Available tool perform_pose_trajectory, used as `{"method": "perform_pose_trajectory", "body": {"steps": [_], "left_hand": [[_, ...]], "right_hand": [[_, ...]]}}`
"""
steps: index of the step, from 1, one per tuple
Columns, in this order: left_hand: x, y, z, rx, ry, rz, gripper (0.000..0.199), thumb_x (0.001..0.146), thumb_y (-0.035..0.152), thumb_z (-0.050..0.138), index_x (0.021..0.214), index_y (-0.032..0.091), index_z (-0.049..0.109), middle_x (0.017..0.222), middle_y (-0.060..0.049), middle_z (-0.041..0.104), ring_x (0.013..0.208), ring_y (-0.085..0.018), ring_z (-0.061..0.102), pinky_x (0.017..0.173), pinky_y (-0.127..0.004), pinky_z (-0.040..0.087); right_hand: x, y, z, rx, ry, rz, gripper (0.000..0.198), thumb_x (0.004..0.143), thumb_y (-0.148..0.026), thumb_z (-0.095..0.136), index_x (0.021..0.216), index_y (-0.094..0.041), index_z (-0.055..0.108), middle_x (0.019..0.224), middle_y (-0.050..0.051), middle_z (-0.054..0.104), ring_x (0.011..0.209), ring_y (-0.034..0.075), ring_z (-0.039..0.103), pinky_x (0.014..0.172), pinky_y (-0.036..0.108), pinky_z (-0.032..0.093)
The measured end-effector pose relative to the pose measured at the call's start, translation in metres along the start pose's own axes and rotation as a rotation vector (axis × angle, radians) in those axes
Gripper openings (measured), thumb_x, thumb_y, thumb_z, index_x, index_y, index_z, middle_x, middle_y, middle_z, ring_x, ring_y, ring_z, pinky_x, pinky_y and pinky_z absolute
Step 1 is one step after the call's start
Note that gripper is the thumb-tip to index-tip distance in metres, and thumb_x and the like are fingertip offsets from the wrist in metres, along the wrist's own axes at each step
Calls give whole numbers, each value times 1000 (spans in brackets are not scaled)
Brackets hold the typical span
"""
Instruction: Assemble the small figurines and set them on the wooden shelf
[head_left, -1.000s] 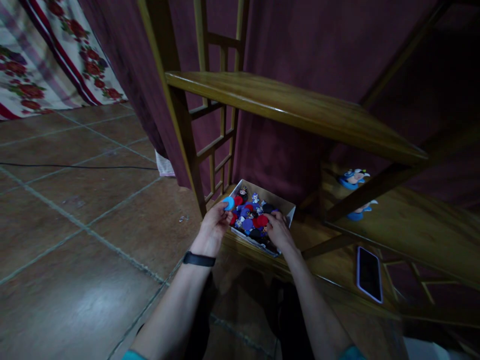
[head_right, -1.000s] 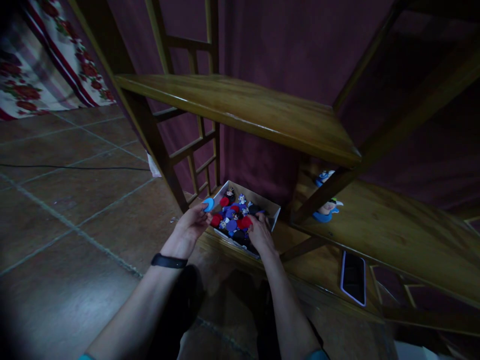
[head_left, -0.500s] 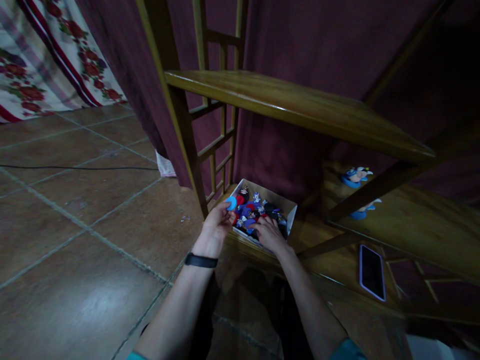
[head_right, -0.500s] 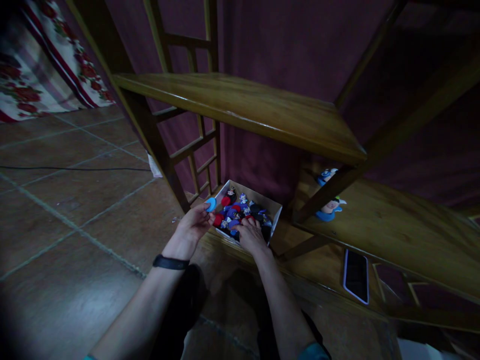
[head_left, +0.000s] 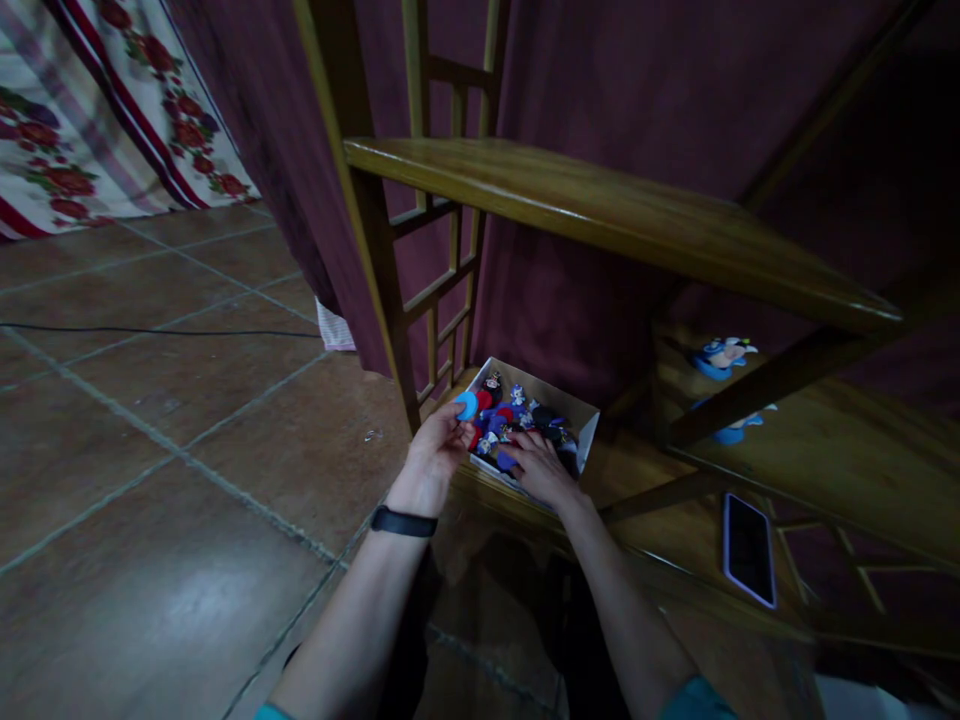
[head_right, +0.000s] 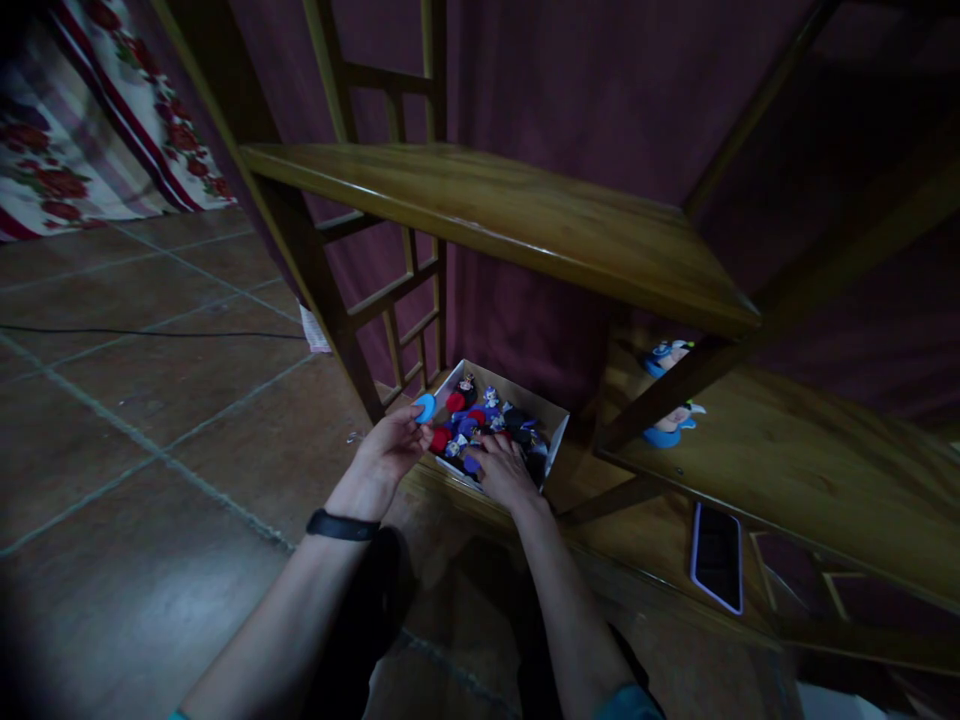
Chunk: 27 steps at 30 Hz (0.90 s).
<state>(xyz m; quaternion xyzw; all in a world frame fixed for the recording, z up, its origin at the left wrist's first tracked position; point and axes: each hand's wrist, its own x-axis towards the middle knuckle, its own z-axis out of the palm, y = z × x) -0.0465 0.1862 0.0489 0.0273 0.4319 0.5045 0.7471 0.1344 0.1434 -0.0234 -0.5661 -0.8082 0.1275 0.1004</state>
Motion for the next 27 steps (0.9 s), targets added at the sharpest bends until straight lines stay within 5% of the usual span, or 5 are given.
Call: {"method": "perform_pose_trajectory", "body": {"steps": [8, 16, 21, 27], "left_hand": [[0, -1, 0, 8, -54, -1, 11, 71, 2, 54, 76, 12, 57, 55, 0, 57, 40, -6, 49, 41, -15, 43], [0, -2, 0, 18, -54, 12, 12, 72, 2, 56, 79, 11, 59, 58, -1, 59, 43, -6, 51, 42, -16, 43], [3, -3, 0, 36, -57, 0, 14, 72, 2, 57, 81, 11, 59, 60, -1, 59, 44, -6, 52, 42, -15, 43], [6, -5, 1, 18, 14, -12, 10, 73, 3, 55, 77, 12, 55, 54, 1, 54, 40, -5, 47, 41, -14, 42]], "right_hand": [[-2, 4, -6, -87, 7, 64, 18, 77, -19, 57, 95, -19, 56, 109, 7, 55, 104, 21, 43, 87, 33, 32], [-15, 37, -18, -108, 33, 294, 12, 79, -15, 53, 89, -20, 59, 97, 6, 58, 98, 22, 47, 85, 36, 30], [-8, 25, -17, 17, 123, 71, 24, 85, -19, 48, 104, -26, 62, 103, 4, 59, 99, 20, 46, 89, 35, 33], [4, 6, 4, -14, 7, -82, 36, 78, -19, 60, 112, -30, 61, 129, 3, 49, 121, 25, 34, 99, 42, 29]]}}
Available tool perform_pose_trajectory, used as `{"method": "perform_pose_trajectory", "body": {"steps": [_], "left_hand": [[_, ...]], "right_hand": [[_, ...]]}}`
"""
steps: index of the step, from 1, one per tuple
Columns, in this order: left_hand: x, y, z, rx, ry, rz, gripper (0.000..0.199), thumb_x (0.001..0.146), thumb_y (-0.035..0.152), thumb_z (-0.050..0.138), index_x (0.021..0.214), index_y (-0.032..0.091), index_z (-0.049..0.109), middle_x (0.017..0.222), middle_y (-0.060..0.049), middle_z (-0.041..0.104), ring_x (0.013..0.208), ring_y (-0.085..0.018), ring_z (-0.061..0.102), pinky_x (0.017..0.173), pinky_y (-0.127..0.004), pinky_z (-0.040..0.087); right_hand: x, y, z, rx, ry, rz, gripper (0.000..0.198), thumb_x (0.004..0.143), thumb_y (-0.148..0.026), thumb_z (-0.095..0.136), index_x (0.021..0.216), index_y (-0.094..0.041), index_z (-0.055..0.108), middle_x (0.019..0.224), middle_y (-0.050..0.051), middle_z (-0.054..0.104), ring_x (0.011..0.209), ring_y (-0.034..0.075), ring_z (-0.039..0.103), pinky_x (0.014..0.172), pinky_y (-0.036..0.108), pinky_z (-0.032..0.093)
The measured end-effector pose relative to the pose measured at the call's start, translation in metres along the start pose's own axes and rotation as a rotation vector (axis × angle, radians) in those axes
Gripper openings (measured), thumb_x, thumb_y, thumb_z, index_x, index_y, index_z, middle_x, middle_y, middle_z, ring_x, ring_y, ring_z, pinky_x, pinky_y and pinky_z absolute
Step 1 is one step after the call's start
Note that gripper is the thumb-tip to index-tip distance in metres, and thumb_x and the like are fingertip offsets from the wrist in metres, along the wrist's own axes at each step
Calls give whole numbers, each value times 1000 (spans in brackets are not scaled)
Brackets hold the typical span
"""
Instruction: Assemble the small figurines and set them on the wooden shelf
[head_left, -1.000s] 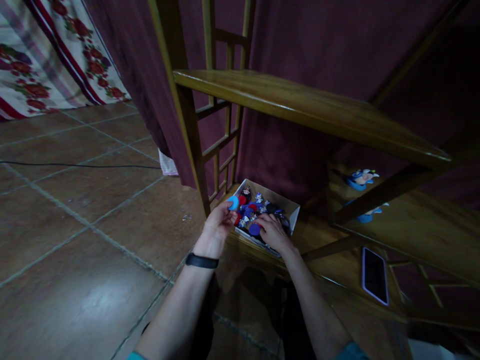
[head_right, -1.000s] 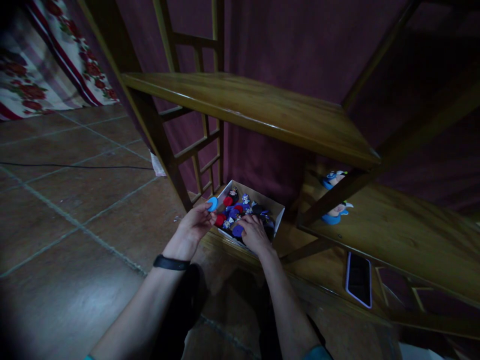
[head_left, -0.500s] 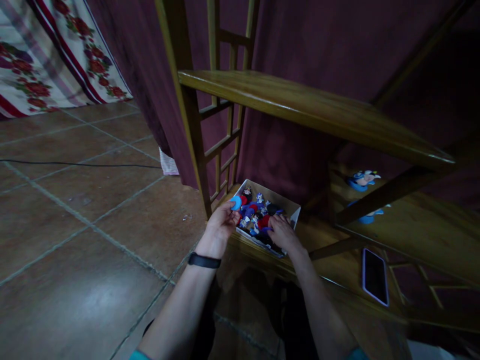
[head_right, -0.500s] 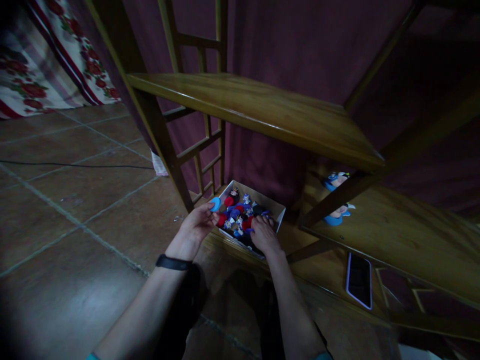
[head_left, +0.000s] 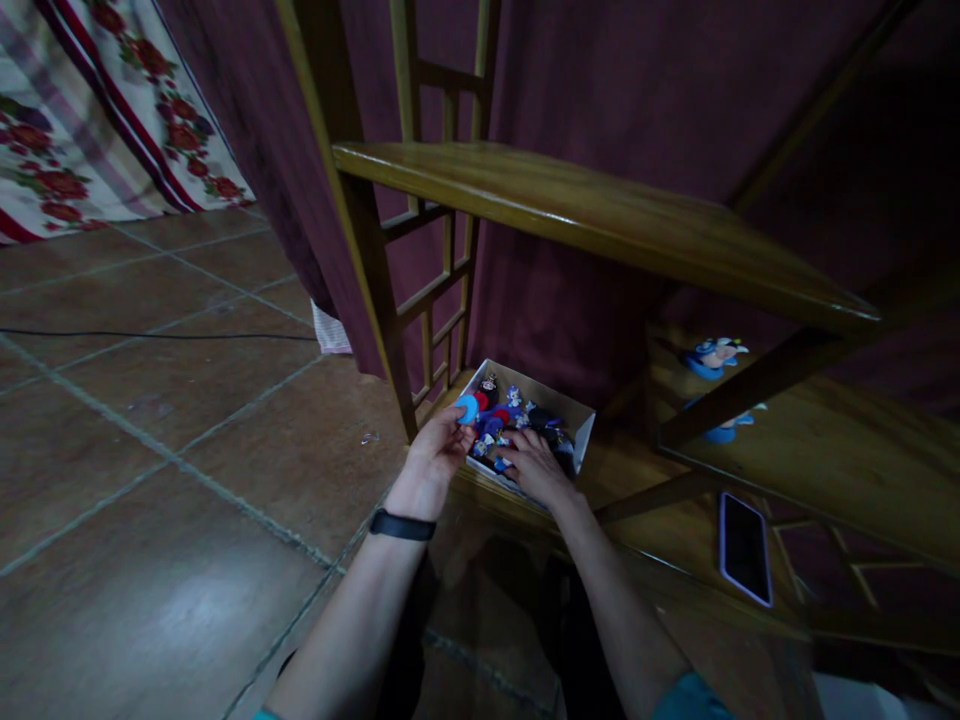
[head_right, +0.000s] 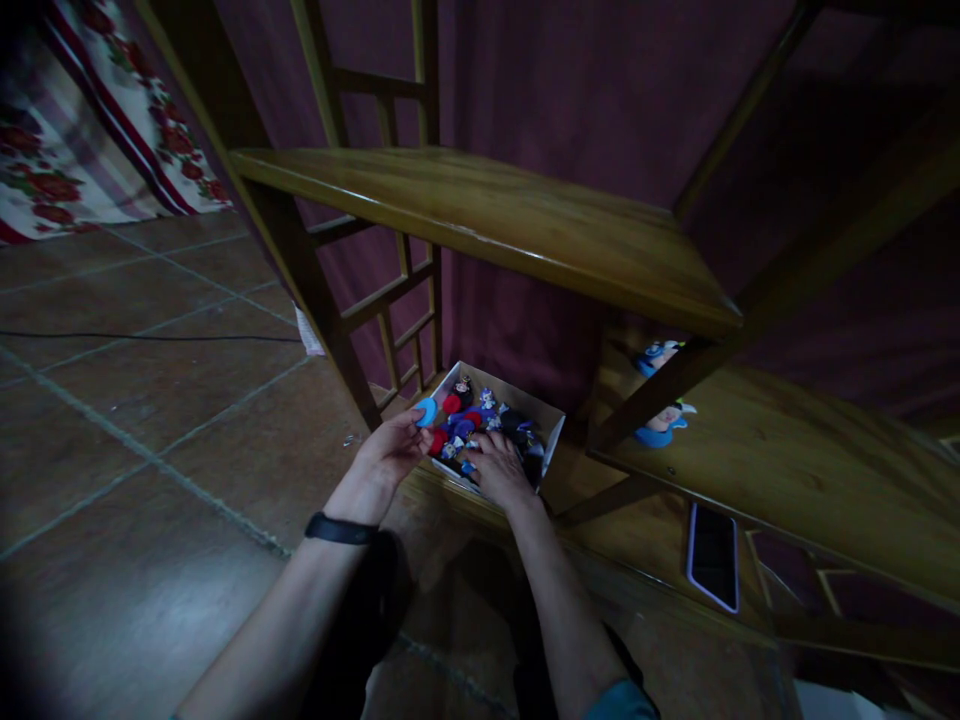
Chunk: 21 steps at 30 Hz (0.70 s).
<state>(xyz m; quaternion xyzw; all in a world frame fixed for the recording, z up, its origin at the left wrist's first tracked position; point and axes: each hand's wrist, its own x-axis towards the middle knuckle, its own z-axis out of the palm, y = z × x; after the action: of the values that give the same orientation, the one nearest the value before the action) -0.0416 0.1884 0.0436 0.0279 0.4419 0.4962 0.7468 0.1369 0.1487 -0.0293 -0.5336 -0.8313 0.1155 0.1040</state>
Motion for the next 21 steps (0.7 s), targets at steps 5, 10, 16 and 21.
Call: {"method": "perform_pose_trajectory", "body": {"steps": [5, 10, 16, 21], "left_hand": [[-2, -1, 2, 7, -5, 2, 13, 72, 2, 56, 78, 13, 57, 55, 1, 55, 41, -5, 48, 41, -14, 43], [2, -4, 2, -1, -13, 11, 14, 70, 3, 58, 79, 14, 58, 59, 0, 57, 43, -6, 50, 40, -13, 42], [5, -8, 3, -10, -18, 8, 18, 68, 1, 60, 81, 13, 61, 60, -1, 58, 44, -6, 51, 39, -14, 42], [5, -12, 5, 32, -32, 28, 23, 68, -1, 59, 85, 14, 62, 61, -1, 60, 44, -6, 52, 39, -12, 42]], "right_hand": [[2, 1, 11, -2, -28, 24, 42, 71, -11, 63, 109, -29, 62, 140, 2, 38, 133, 29, 19, 106, 48, 19], [3, 1, 8, 150, 55, -4, 28, 67, -8, 64, 90, -23, 62, 132, 3, 48, 132, 27, 24, 106, 47, 21], [3, 9, -1, 651, 201, 180, 14, 75, -24, 58, 87, -23, 53, 88, -1, 60, 90, 18, 56, 84, 36, 44], [1, 14, -8, 1069, 260, 320, 24, 74, -38, 58, 93, -25, 51, 81, -3, 53, 72, 13, 55, 65, 29, 51]]}}
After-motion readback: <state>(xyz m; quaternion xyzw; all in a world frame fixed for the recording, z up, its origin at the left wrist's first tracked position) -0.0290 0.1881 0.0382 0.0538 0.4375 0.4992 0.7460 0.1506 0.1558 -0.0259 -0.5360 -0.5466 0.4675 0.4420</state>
